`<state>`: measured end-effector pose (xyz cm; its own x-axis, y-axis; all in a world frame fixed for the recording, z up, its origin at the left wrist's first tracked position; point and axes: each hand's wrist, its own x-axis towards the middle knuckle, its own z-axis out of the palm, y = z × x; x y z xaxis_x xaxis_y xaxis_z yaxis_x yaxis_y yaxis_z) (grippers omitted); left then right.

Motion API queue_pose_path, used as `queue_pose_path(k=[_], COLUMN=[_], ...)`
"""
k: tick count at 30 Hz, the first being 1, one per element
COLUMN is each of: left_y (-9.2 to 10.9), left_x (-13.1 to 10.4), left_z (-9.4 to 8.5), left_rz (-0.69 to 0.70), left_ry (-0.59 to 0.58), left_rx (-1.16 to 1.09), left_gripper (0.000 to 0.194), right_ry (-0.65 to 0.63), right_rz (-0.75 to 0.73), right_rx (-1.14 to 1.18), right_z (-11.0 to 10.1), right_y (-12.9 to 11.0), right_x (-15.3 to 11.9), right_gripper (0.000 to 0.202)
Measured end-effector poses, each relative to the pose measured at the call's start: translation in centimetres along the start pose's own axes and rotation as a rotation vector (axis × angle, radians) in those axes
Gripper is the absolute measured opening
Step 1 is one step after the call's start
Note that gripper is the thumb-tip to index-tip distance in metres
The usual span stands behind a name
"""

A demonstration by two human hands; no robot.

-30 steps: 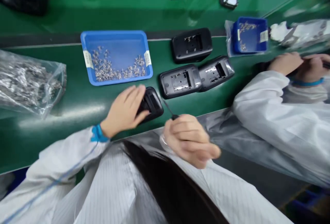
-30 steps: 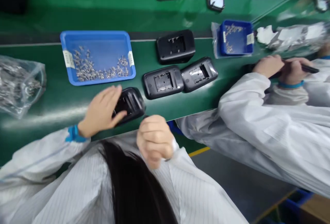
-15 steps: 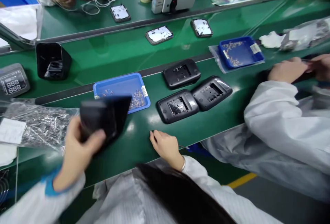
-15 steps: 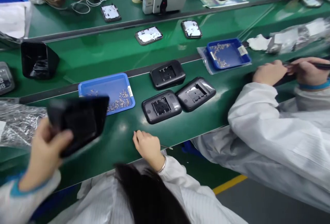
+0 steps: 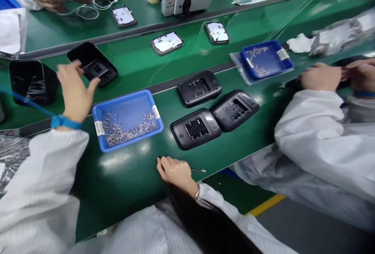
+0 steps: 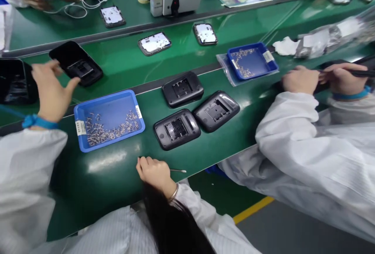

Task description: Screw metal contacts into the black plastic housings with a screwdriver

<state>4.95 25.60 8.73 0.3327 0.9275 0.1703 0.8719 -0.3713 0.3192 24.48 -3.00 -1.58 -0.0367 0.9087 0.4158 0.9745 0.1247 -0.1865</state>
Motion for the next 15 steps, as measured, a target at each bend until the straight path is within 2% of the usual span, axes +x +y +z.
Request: queue_pose_path(k=[3, 5, 8, 12, 15], left_y=[1.3, 1.9, 2.0, 2.1, 2.3], left_x=[-3.9, -5.0, -5.0, -4.5, -4.4], left_z=[0.7, 1.3, 1.8, 1.4, 1.1], left_rz=[-0.014, -0.008, 0.048, 0.08, 0.064], left_ry=[-0.149, -0.289, -0.364, -0.349, -0.415], left_rx=[0.013, 0.005, 0.027, 0.086, 0.08], left_gripper=[0.057, 0.054, 0.053, 0.055, 0.049], right_ry=[-0.027, -0.07, -0.165, -0.283, -0.341], right_rz=[-0.002, 0.007, 0.039, 0.081, 0.09], right_rx=[0.023, 0.031, 0.03, 0.028, 0.046], right_z=[-0.1, -0.2, -0.4, -0.6, -0.5], right_y=[0.0, -0.1, -0.1, 0.1, 0.3], right_x=[0.2, 0.2, 0.2, 0.4, 0.6], right_gripper=[0.034, 0.034, 0.034, 0.035, 0.036])
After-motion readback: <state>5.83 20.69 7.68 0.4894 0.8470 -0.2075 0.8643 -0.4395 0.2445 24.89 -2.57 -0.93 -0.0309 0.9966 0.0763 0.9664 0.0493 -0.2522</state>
